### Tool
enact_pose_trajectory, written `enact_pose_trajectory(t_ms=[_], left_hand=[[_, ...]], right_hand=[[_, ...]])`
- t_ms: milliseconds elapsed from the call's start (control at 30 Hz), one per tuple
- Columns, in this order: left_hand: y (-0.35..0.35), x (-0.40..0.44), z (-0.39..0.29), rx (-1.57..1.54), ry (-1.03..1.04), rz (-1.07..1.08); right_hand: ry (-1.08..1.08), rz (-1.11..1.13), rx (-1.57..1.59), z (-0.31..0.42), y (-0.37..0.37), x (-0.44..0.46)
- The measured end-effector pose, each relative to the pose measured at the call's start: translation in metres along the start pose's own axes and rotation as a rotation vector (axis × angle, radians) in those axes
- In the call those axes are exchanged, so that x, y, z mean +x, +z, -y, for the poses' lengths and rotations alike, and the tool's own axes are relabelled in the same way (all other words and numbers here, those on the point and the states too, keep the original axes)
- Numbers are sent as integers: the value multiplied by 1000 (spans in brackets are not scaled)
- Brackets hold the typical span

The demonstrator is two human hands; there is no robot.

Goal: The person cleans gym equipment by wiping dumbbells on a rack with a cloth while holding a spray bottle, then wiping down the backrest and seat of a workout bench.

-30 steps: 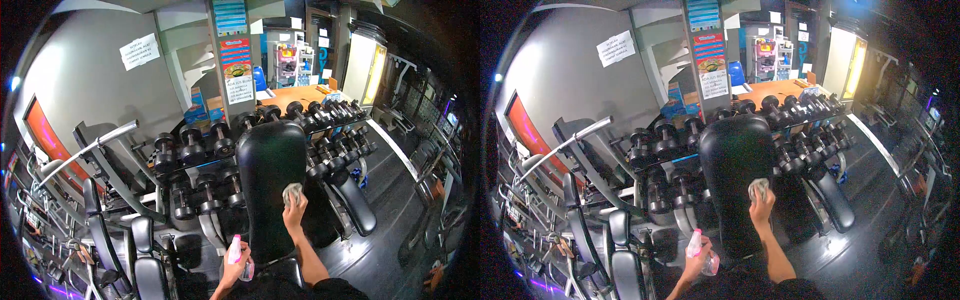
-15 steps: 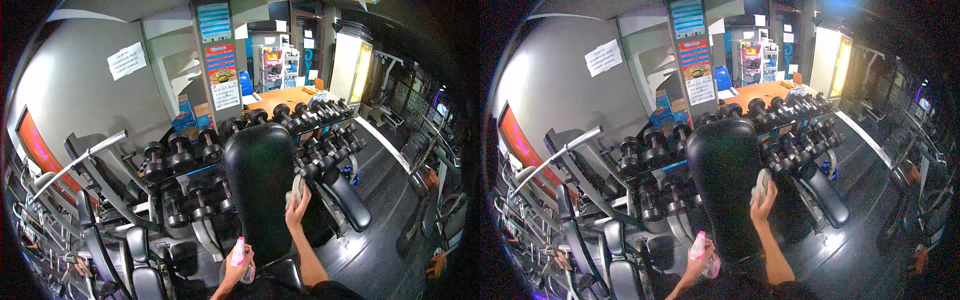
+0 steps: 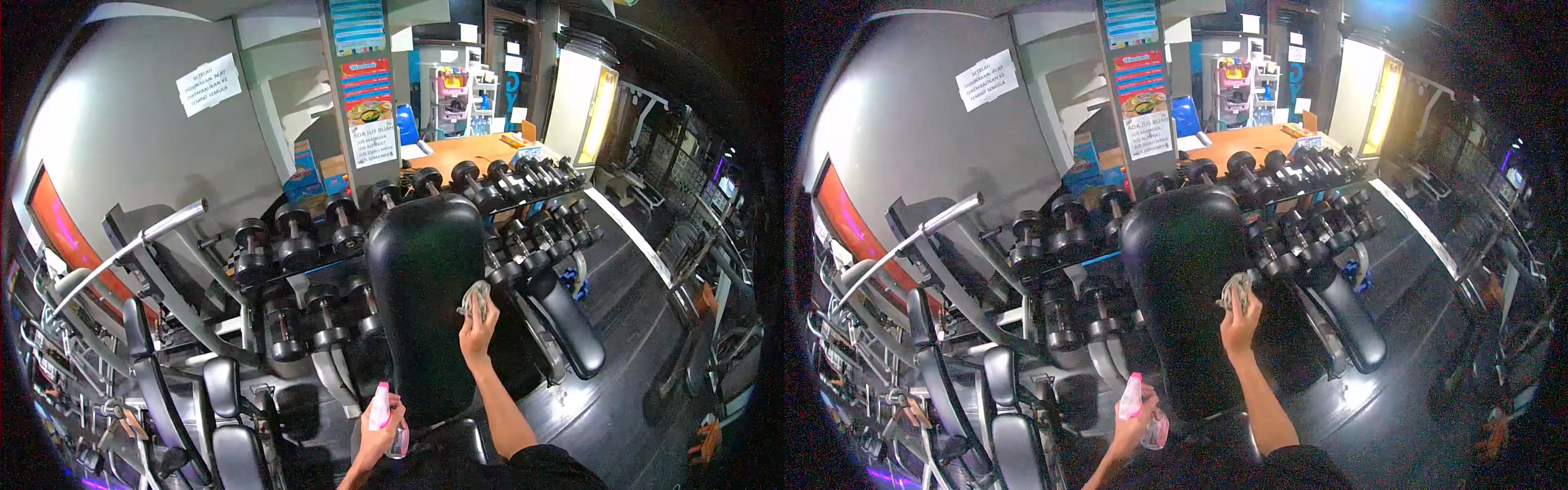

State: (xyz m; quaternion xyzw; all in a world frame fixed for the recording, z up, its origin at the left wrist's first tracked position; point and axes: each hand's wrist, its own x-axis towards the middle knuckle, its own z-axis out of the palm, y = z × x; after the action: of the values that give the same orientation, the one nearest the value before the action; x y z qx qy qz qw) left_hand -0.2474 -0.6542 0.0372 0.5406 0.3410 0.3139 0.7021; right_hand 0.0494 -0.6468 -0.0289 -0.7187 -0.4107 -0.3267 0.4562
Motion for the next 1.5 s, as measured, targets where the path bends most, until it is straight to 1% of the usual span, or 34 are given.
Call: enact_pose_trajectory(t_ms=[67,133,167,200,267,333,367,400,467,500,533,567,633,667,733,833,933,1000,1033,1133,1200,1233,1267,1333,1367,1400,1433,1467,1500], left_hand=[[2,3,1,25,20,35],[6,6,1,49,44,73],[7,7,3,7,66,90],[9,8,4,-35,86,106],[10,10,8,-53,90,130],[12,7,9,-71,92,150],[13,5,7,-75,90,156],[13,5,6,-78,91,160],[11,5,6,-55,81,155],[10,4,6,-32,71,150],[9,3,5,-29,70,150],[8,3,3,-26,85,145],[7,2,0,-22,102,129],[7,2,-2,-3,100,107],[3,-1,-6,20,96,75],[1,-1,-8,-6,40,-7],[-2,-1,-8,6,88,-11],[-4,-3,-7,21,67,-2],[-4,-3,-7,20,67,3],[-6,-4,-7,45,113,36],[-7,-6,-7,7,90,60],[-8,-7,-4,6,94,64],[-10,-7,0,-5,102,78],[-12,-9,2,-16,113,92],[-13,-11,1,3,97,93],[-13,-12,-1,22,80,93],[-13,-14,-2,24,78,94],[-12,-16,-3,37,74,94],[-12,-17,-5,51,70,93]], right_hand=[[20,60,-10,-5,-10,-35],[95,186,-23,-5,-24,-70],[136,217,2,-6,-28,-86],[205,262,35,-7,-32,-101],[348,279,231,-7,-40,-107],[379,200,311,-18,-42,-96],[447,166,278,-23,-40,-87],[471,87,381,-18,-42,-62],[239,-70,346,-1,-47,2],[197,-96,345,3,-44,27],[95,-138,360,9,-40,52],[21,-127,244,20,-38,80],[-157,29,126,44,-28,127],[-167,38,26,55,-18,132],[-126,-29,-42,56,-3,125],[-115,-66,-1,40,5,97],[-86,-3,-36,27,0,44],[-34,16,30,21,-3,5],[19,87,-1,18,-7,-16],[86,194,-1,13,-23,-70],[227,230,105,9,-26,-103],[351,282,162,12,-33,-106],[350,277,161,21,-44,-94],[823,254,516,34,-59,-63],[524,127,413,25,-52,-49],[411,45,381,16,-47,-36],[288,-51,354,23,-47,-6],[200,-99,420,30,-48,24],[105,-132,262,32,-44,50]])
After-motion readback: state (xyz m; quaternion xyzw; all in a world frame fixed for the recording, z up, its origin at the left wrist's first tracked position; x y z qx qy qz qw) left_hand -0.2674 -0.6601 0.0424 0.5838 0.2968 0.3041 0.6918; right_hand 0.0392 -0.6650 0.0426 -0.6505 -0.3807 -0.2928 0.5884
